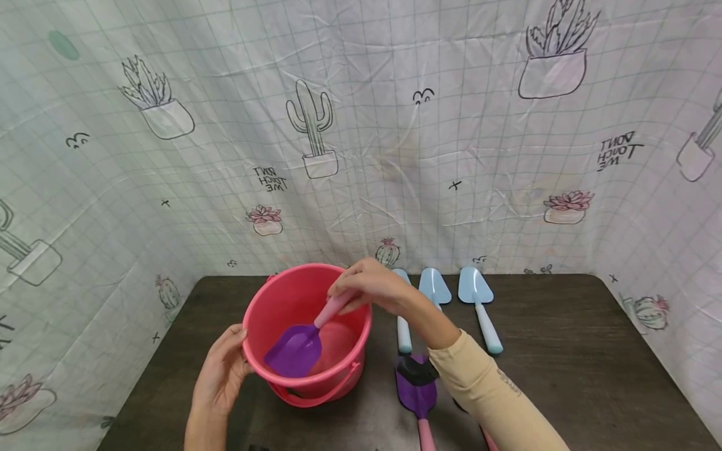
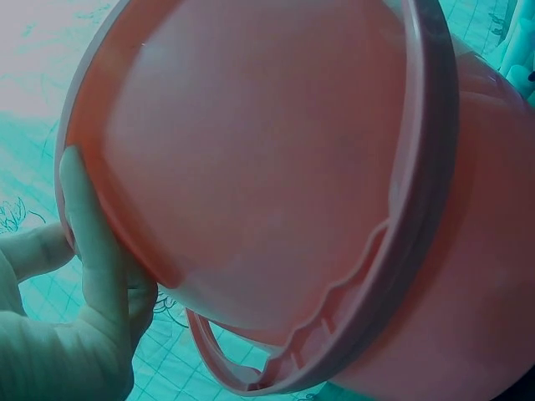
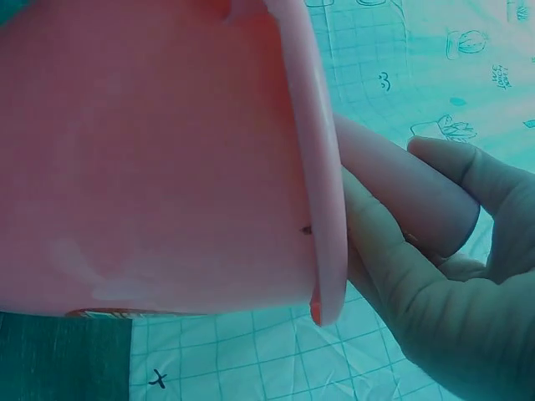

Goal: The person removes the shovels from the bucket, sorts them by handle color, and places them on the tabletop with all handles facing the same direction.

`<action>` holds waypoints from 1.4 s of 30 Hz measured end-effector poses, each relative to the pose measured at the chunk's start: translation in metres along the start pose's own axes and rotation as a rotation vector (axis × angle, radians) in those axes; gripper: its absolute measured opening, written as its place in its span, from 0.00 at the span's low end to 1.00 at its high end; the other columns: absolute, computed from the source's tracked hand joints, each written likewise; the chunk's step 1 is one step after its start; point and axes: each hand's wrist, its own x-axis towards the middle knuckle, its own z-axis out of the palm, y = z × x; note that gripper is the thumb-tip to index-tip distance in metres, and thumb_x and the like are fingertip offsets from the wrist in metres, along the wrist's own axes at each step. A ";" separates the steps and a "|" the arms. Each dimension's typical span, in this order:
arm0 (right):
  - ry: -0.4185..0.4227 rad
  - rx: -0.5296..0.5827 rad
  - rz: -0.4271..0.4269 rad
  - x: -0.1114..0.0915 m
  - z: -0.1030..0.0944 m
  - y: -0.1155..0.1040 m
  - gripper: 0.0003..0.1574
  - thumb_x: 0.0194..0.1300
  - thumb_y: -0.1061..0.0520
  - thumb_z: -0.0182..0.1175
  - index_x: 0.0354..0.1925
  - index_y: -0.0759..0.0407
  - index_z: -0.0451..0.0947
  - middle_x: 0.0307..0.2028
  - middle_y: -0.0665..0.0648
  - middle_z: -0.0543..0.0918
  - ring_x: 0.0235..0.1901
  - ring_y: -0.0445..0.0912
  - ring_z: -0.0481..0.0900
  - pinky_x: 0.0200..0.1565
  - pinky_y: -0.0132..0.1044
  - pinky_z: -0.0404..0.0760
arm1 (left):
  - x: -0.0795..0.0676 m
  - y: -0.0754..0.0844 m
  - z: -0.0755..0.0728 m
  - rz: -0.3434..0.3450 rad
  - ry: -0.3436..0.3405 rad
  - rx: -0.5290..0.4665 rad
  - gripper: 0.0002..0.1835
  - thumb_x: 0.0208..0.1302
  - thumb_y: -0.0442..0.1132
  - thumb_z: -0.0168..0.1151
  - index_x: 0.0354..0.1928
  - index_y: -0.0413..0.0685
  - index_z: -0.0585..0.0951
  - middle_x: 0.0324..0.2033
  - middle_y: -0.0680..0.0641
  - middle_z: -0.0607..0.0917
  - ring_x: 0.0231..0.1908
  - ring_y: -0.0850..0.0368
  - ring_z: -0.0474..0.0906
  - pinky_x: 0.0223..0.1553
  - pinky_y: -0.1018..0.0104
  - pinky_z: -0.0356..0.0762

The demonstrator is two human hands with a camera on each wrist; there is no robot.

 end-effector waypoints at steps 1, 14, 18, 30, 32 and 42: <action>0.005 0.005 0.001 -0.001 0.000 0.000 0.20 0.71 0.61 0.56 0.46 0.81 0.82 0.37 0.62 0.89 0.37 0.48 0.89 0.46 0.49 0.88 | 0.000 0.000 0.000 -0.001 -0.001 0.000 0.08 0.80 0.30 0.47 0.42 0.41 0.76 0.33 0.45 0.84 0.29 0.59 0.85 0.26 0.66 0.86; 0.025 0.059 0.001 -0.006 -0.009 0.004 0.21 0.70 0.62 0.55 0.47 0.83 0.81 0.37 0.63 0.89 0.37 0.49 0.90 0.46 0.48 0.88 | 0.002 0.000 0.001 0.004 0.010 0.021 0.07 0.80 0.31 0.47 0.43 0.40 0.75 0.33 0.45 0.83 0.28 0.60 0.84 0.25 0.67 0.86; 0.026 0.071 -0.010 -0.008 -0.011 0.003 0.21 0.71 0.63 0.54 0.47 0.84 0.80 0.38 0.63 0.89 0.37 0.50 0.90 0.45 0.48 0.88 | 0.002 0.000 0.001 0.005 0.004 0.015 0.07 0.80 0.31 0.47 0.43 0.40 0.75 0.33 0.45 0.83 0.28 0.60 0.84 0.25 0.67 0.86; 0.083 0.078 -0.026 -0.016 -0.019 0.002 0.18 0.71 0.63 0.54 0.44 0.80 0.81 0.36 0.64 0.89 0.35 0.49 0.90 0.42 0.45 0.89 | 0.001 0.000 0.002 0.002 0.011 0.024 0.07 0.80 0.31 0.47 0.42 0.41 0.75 0.33 0.46 0.83 0.28 0.60 0.84 0.25 0.68 0.86; 0.088 0.085 -0.025 -0.016 -0.020 0.001 0.18 0.71 0.63 0.53 0.44 0.80 0.81 0.36 0.65 0.89 0.35 0.49 0.91 0.43 0.46 0.89 | 0.001 0.000 0.002 0.001 0.009 0.021 0.08 0.80 0.30 0.47 0.42 0.41 0.76 0.33 0.46 0.83 0.28 0.60 0.84 0.25 0.68 0.86; 0.105 0.167 -0.015 -0.020 -0.022 -0.002 0.21 0.73 0.64 0.49 0.47 0.86 0.77 0.34 0.63 0.89 0.34 0.51 0.91 0.45 0.48 0.88 | 0.001 0.000 0.002 -0.001 0.009 0.017 0.08 0.79 0.30 0.47 0.42 0.41 0.76 0.32 0.46 0.83 0.27 0.60 0.84 0.25 0.68 0.86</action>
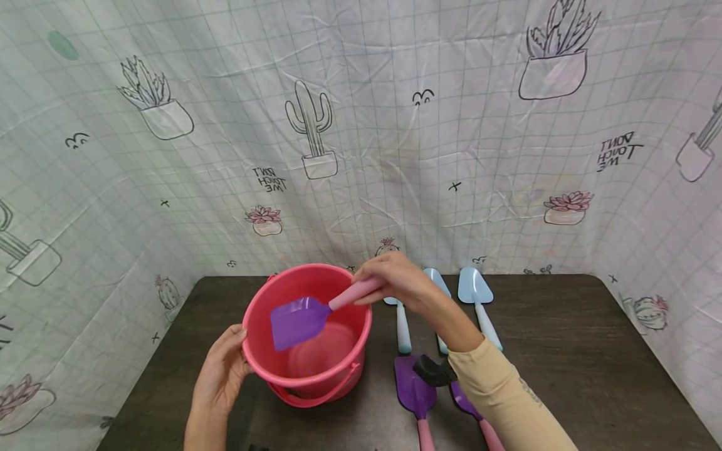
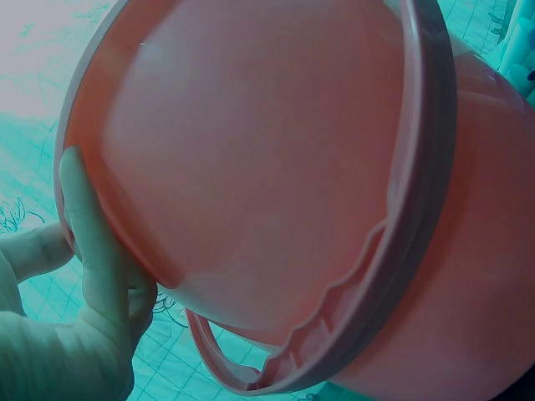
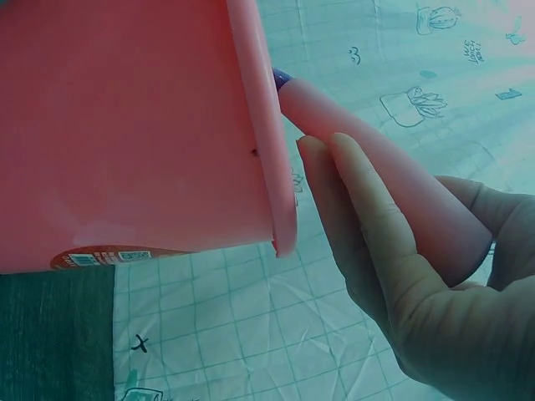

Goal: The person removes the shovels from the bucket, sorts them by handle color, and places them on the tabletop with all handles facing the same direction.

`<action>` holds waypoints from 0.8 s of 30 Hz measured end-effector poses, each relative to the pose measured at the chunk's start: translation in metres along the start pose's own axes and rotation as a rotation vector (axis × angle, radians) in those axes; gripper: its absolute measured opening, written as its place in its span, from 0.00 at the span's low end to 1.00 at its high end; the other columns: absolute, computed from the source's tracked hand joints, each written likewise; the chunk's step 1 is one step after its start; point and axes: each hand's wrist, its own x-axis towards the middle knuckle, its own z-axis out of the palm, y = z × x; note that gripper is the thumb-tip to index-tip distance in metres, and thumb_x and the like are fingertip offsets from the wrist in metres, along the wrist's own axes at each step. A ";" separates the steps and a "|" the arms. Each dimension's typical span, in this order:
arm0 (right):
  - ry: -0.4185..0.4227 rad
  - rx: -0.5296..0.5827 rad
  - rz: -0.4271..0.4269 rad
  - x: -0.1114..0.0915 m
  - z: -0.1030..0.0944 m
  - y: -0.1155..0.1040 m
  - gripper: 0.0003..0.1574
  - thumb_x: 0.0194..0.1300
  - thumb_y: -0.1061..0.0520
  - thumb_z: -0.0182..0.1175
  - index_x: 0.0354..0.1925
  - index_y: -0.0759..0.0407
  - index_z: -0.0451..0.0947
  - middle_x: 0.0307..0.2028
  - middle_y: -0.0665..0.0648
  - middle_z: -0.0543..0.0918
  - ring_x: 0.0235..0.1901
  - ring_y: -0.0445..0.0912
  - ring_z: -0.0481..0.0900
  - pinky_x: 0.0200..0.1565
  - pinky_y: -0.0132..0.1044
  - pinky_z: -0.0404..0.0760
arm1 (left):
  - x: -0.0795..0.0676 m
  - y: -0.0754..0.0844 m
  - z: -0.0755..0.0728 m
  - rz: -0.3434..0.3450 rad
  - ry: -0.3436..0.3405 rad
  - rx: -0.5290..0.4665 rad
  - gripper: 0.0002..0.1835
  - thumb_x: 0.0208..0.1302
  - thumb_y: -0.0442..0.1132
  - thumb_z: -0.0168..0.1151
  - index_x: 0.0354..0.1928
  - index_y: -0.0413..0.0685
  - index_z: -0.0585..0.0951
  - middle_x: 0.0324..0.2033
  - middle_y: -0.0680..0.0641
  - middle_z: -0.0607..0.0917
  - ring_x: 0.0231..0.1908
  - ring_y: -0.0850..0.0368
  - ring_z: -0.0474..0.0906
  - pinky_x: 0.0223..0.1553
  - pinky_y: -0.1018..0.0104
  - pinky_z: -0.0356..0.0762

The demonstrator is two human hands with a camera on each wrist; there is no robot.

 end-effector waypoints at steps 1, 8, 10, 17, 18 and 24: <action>0.003 0.009 0.000 0.000 0.000 0.000 0.21 0.73 0.65 0.49 0.47 0.88 0.76 0.34 0.63 0.89 0.34 0.51 0.91 0.44 0.48 0.88 | 0.000 0.000 0.000 0.000 -0.001 -0.001 0.08 0.79 0.30 0.47 0.42 0.41 0.76 0.32 0.46 0.83 0.27 0.60 0.84 0.25 0.68 0.86; 0.026 0.096 0.004 -0.001 -0.003 0.002 0.16 0.71 0.66 0.50 0.41 0.78 0.82 0.36 0.62 0.87 0.34 0.53 0.90 0.43 0.48 0.89 | 0.000 0.000 0.000 -0.002 0.008 -0.001 0.08 0.80 0.31 0.47 0.42 0.42 0.76 0.33 0.46 0.83 0.27 0.60 0.84 0.25 0.68 0.86; 0.027 0.115 0.005 -0.001 -0.004 0.002 0.17 0.71 0.66 0.49 0.42 0.78 0.82 0.38 0.63 0.86 0.34 0.54 0.90 0.43 0.48 0.89 | 0.000 0.000 0.000 -0.007 0.016 0.003 0.08 0.80 0.31 0.47 0.42 0.42 0.76 0.33 0.46 0.83 0.28 0.60 0.84 0.25 0.67 0.86; 0.074 0.135 0.050 -0.003 -0.007 0.003 0.18 0.71 0.63 0.51 0.49 0.72 0.82 0.37 0.59 0.90 0.37 0.49 0.90 0.48 0.42 0.88 | 0.001 0.000 0.000 -0.010 0.033 0.017 0.07 0.80 0.32 0.48 0.43 0.42 0.75 0.34 0.46 0.83 0.28 0.60 0.85 0.26 0.67 0.86; 0.083 0.135 0.063 -0.003 -0.007 0.003 0.19 0.71 0.62 0.51 0.51 0.71 0.82 0.37 0.58 0.90 0.38 0.49 0.90 0.49 0.41 0.87 | 0.000 0.000 0.000 -0.009 0.035 0.018 0.07 0.80 0.32 0.48 0.43 0.42 0.75 0.34 0.46 0.83 0.28 0.60 0.85 0.26 0.67 0.86; 0.081 0.121 0.110 -0.004 -0.009 0.002 0.27 0.68 0.60 0.53 0.61 0.76 0.73 0.42 0.59 0.88 0.42 0.50 0.87 0.49 0.41 0.86 | 0.000 0.000 -0.001 -0.004 0.029 0.022 0.07 0.80 0.32 0.48 0.43 0.41 0.76 0.35 0.45 0.83 0.29 0.59 0.85 0.25 0.67 0.86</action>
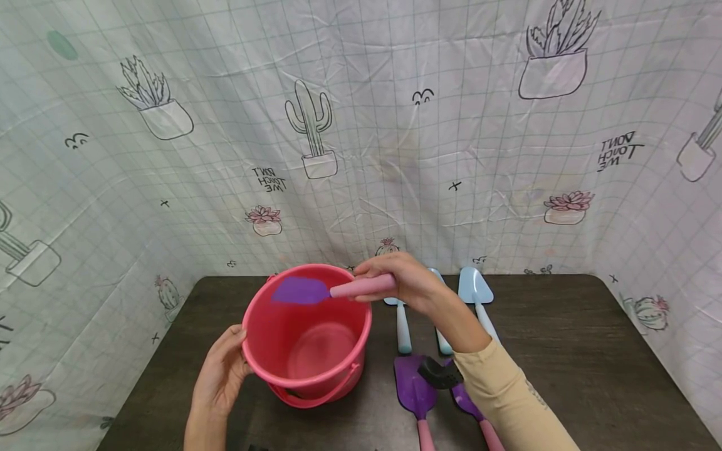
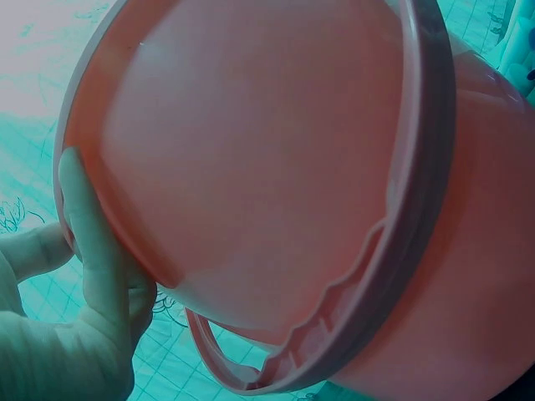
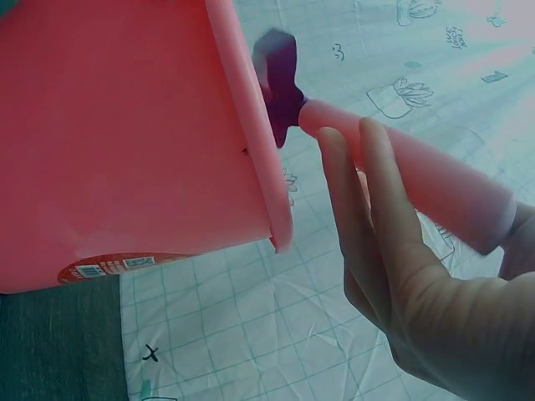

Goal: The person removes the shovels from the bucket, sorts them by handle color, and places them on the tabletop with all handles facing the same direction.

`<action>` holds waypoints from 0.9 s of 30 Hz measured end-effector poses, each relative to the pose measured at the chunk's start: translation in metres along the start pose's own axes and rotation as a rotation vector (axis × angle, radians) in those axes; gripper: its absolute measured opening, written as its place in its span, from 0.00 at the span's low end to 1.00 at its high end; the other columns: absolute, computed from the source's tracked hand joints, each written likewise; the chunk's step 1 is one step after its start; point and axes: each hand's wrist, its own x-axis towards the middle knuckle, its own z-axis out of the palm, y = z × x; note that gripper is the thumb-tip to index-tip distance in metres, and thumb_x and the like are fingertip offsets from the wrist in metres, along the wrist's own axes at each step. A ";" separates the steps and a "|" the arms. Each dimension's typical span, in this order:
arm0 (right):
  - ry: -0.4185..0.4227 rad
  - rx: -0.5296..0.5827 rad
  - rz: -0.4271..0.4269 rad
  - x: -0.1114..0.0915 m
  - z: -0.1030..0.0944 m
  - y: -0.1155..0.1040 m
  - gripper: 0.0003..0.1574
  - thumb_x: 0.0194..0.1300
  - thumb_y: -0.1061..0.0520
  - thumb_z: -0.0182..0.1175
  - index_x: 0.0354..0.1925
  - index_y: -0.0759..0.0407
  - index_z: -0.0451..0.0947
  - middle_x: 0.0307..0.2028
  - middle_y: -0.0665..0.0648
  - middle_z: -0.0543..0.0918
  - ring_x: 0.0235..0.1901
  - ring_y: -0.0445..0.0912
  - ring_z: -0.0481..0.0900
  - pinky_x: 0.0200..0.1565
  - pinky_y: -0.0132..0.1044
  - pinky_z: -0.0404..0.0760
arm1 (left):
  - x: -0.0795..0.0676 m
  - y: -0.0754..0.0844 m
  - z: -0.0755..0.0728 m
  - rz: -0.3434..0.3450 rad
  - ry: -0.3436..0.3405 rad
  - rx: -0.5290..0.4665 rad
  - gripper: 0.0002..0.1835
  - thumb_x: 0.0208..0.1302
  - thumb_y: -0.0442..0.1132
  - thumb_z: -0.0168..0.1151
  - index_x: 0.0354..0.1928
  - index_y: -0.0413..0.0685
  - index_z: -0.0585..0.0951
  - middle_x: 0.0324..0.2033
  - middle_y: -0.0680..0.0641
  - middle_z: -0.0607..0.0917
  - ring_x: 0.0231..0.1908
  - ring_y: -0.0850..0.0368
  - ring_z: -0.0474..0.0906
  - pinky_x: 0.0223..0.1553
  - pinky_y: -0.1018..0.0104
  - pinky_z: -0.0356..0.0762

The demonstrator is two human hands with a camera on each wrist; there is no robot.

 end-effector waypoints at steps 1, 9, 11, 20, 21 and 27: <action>-0.007 0.002 0.000 0.000 -0.001 0.000 0.29 0.67 0.61 0.53 0.62 0.77 0.72 0.43 0.59 0.88 0.42 0.50 0.87 0.49 0.41 0.86 | 0.000 0.000 0.000 0.001 -0.002 0.001 0.07 0.80 0.32 0.48 0.43 0.41 0.75 0.35 0.45 0.83 0.29 0.59 0.85 0.25 0.67 0.86; -0.073 0.092 -0.048 -0.003 -0.006 0.000 0.18 0.68 0.69 0.54 0.53 0.72 0.82 0.48 0.61 0.87 0.42 0.52 0.88 0.49 0.39 0.87 | 0.000 0.000 0.001 -0.005 0.008 0.007 0.06 0.80 0.33 0.49 0.43 0.41 0.75 0.35 0.45 0.83 0.29 0.60 0.84 0.25 0.68 0.86; -0.088 0.127 -0.045 -0.004 -0.007 0.000 0.17 0.67 0.70 0.56 0.50 0.68 0.85 0.49 0.61 0.86 0.42 0.52 0.89 0.49 0.38 0.87 | 0.000 0.001 0.001 -0.007 0.011 0.008 0.06 0.80 0.33 0.49 0.43 0.42 0.75 0.35 0.45 0.83 0.29 0.60 0.84 0.25 0.68 0.86; -0.233 0.315 0.028 -0.005 -0.010 0.001 0.20 0.70 0.73 0.55 0.57 0.69 0.83 0.55 0.65 0.84 0.52 0.56 0.86 0.52 0.36 0.85 | 0.000 0.000 0.001 -0.003 -0.001 0.005 0.07 0.80 0.32 0.48 0.43 0.41 0.76 0.34 0.45 0.83 0.28 0.60 0.84 0.25 0.67 0.86; -0.250 0.333 0.037 -0.005 -0.010 0.001 0.20 0.71 0.73 0.54 0.57 0.69 0.82 0.55 0.65 0.84 0.53 0.57 0.86 0.53 0.36 0.84 | 0.000 0.000 0.001 -0.002 -0.002 0.004 0.07 0.80 0.32 0.48 0.43 0.41 0.76 0.34 0.45 0.83 0.28 0.60 0.84 0.25 0.67 0.86; -0.290 0.321 0.030 -0.007 -0.011 0.002 0.32 0.73 0.72 0.54 0.72 0.77 0.62 0.54 0.66 0.84 0.52 0.55 0.86 0.53 0.38 0.85 | 0.000 0.000 0.001 -0.002 -0.002 0.003 0.07 0.80 0.32 0.48 0.43 0.41 0.75 0.33 0.45 0.83 0.28 0.60 0.84 0.25 0.67 0.86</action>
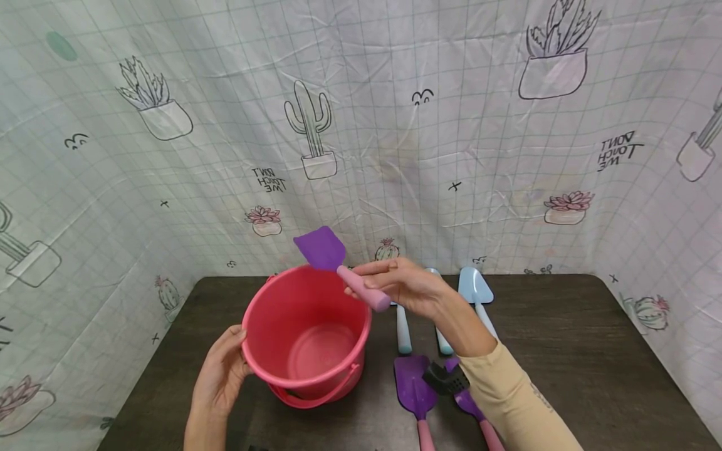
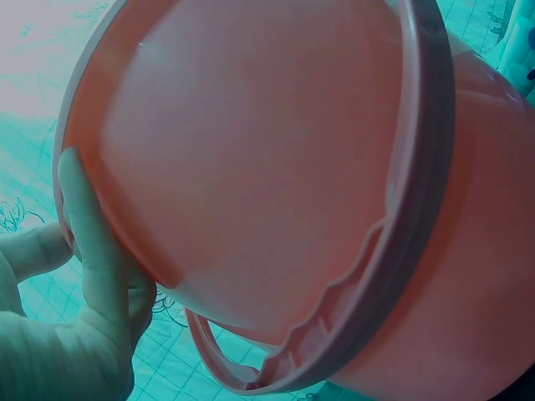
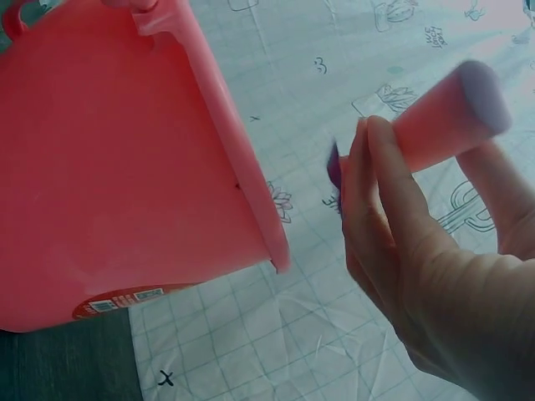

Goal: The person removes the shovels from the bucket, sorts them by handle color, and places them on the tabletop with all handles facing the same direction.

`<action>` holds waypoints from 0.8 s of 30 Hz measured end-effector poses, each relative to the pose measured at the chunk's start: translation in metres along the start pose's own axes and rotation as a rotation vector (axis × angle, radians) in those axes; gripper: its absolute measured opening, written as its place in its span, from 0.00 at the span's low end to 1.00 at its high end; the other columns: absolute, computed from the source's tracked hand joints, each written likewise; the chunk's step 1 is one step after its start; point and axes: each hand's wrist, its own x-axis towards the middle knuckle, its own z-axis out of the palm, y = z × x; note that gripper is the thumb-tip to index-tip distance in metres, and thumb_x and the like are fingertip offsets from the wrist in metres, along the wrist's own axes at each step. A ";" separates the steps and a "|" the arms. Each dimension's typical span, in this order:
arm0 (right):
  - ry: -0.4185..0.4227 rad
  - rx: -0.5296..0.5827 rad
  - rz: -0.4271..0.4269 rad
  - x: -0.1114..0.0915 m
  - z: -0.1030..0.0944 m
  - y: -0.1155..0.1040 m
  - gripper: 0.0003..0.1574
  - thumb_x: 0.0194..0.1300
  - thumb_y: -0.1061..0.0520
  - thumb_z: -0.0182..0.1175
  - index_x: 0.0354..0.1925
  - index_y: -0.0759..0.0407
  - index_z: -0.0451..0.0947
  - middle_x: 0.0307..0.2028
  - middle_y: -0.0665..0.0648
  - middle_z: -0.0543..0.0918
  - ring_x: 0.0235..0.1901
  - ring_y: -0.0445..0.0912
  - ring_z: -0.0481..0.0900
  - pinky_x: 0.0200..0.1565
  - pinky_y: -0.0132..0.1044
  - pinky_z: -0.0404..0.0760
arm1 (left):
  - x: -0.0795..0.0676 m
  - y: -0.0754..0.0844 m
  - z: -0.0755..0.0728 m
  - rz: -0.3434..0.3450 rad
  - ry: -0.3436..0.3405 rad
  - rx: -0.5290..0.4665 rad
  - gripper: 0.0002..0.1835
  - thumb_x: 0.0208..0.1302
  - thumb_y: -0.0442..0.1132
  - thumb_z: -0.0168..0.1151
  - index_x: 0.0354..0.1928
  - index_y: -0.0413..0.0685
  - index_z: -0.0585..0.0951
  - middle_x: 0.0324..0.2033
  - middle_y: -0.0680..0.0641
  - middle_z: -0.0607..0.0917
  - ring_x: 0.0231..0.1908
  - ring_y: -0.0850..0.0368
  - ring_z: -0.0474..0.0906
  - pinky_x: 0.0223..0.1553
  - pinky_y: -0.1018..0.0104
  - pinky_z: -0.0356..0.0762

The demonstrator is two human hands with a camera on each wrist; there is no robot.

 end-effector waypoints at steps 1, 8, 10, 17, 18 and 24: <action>0.000 -0.011 0.000 0.000 0.000 0.000 0.36 0.73 0.72 0.54 0.74 0.79 0.56 0.54 0.66 0.84 0.52 0.55 0.86 0.53 0.38 0.85 | 0.000 0.000 0.000 0.000 0.001 0.001 0.06 0.80 0.32 0.48 0.43 0.41 0.75 0.33 0.45 0.83 0.28 0.60 0.84 0.25 0.67 0.86; -0.008 -0.075 -0.012 -0.002 0.003 0.000 0.43 0.72 0.72 0.51 0.76 0.82 0.43 0.53 0.65 0.83 0.48 0.51 0.87 0.53 0.39 0.85 | 0.000 0.000 0.000 0.006 -0.010 -0.005 0.06 0.80 0.32 0.48 0.44 0.40 0.75 0.33 0.46 0.83 0.28 0.61 0.84 0.25 0.68 0.86; -0.004 -0.085 -0.011 -0.003 0.003 0.000 0.43 0.72 0.71 0.51 0.76 0.81 0.43 0.54 0.65 0.82 0.48 0.50 0.87 0.54 0.38 0.84 | 0.000 0.000 0.000 0.006 -0.012 -0.007 0.07 0.80 0.32 0.47 0.43 0.40 0.75 0.33 0.46 0.83 0.28 0.61 0.84 0.25 0.68 0.86; 0.005 -0.154 -0.019 -0.006 0.002 0.002 0.41 0.71 0.69 0.52 0.76 0.80 0.47 0.55 0.62 0.81 0.48 0.50 0.86 0.55 0.38 0.84 | 0.000 0.000 0.000 0.002 -0.007 -0.009 0.07 0.80 0.32 0.48 0.42 0.41 0.75 0.33 0.45 0.83 0.28 0.60 0.84 0.25 0.68 0.86; 0.001 -0.165 -0.021 -0.006 0.002 0.002 0.41 0.71 0.69 0.52 0.75 0.80 0.48 0.54 0.61 0.82 0.48 0.50 0.86 0.55 0.38 0.84 | 0.000 0.000 0.000 0.002 -0.005 -0.007 0.07 0.80 0.32 0.48 0.42 0.41 0.75 0.33 0.45 0.83 0.28 0.60 0.85 0.25 0.68 0.86; 0.002 -0.219 -0.020 -0.008 -0.002 0.003 0.41 0.71 0.68 0.54 0.75 0.79 0.51 0.55 0.61 0.83 0.49 0.49 0.86 0.55 0.39 0.84 | 0.000 0.000 0.000 0.001 0.001 -0.003 0.06 0.80 0.32 0.49 0.43 0.41 0.75 0.34 0.45 0.84 0.28 0.59 0.85 0.25 0.67 0.86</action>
